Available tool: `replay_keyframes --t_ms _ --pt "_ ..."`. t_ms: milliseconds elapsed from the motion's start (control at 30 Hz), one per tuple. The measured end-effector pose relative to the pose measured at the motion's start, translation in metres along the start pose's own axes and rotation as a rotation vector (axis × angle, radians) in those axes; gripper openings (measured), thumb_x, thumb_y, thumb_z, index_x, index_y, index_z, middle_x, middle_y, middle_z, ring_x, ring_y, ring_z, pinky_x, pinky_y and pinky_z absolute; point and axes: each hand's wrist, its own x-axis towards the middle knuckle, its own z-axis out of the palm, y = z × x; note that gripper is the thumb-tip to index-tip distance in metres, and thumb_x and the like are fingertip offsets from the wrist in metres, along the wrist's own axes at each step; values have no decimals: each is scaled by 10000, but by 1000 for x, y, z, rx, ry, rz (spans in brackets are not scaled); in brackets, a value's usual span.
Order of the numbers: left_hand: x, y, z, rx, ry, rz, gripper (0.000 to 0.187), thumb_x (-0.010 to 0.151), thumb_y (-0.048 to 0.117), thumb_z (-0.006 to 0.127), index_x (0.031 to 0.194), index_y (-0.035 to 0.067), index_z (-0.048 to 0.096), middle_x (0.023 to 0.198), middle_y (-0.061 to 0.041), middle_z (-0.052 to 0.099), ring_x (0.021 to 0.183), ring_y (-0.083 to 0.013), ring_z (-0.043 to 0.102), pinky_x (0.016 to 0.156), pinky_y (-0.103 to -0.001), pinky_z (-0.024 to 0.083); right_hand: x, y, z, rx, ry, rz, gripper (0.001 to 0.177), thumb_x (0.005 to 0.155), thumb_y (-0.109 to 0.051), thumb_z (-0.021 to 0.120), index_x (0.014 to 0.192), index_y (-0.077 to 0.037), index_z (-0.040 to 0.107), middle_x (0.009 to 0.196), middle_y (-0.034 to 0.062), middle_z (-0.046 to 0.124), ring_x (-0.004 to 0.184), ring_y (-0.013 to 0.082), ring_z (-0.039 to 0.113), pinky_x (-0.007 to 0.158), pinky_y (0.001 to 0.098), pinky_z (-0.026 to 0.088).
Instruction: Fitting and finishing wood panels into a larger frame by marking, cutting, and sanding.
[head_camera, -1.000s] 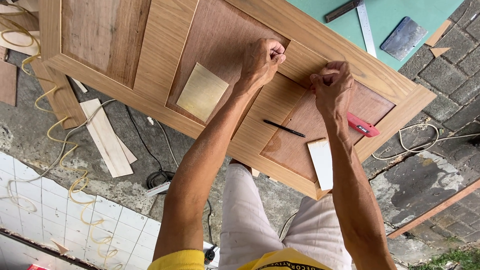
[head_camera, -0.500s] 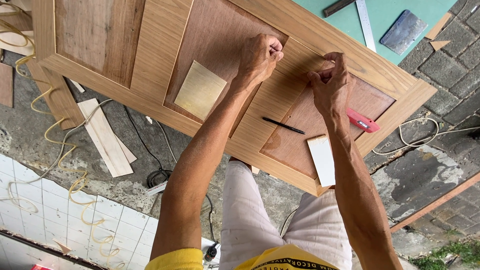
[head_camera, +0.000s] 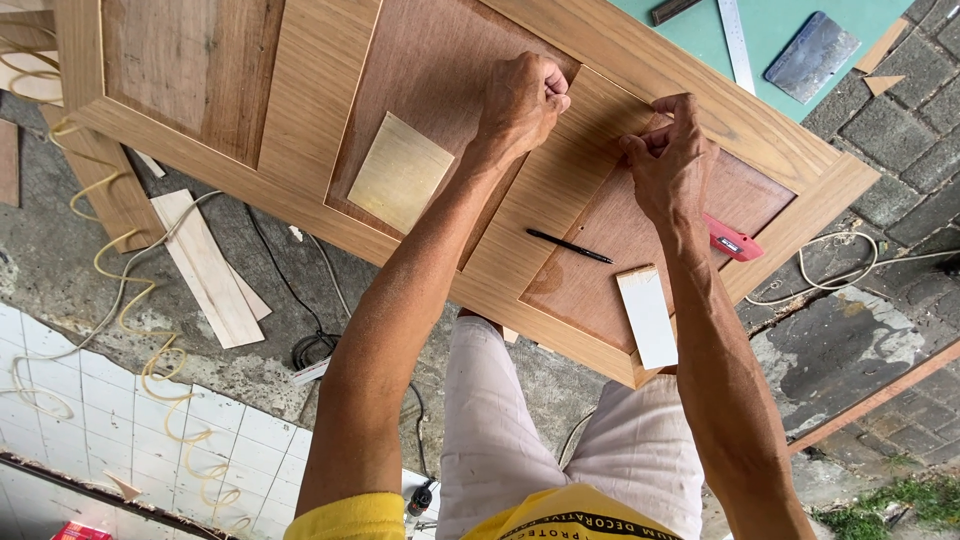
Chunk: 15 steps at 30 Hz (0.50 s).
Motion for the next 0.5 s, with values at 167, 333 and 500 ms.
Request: replay_keyframes --t_ms 167,333,500 --pt "-4 4 -2 23 29 -7 192 691 69 891 668 143 715 656 42 752 596 -117 726 583 -290 587 -8 -19 -5 -67 -6 -25 349 938 21 758 1146 -89 501 769 45 677 623 144 632 570 310 511" --pt "-4 11 -3 73 -22 -111 184 727 84 882 688 147 713 679 19 758 639 -170 732 539 -351 564 -4 -12 -4 -23 -24 -27 353 939 48 743 1110 -93 467 736 44 657 611 134 619 564 294 496" --pt "-4 7 0 62 19 -28 196 714 48 861 669 130 688 639 14 740 588 -153 711 490 -322 547 0 -3 -3 -111 -3 -161 435 860 89 850 1042 -70 488 746 22 589 615 115 529 565 272 487"
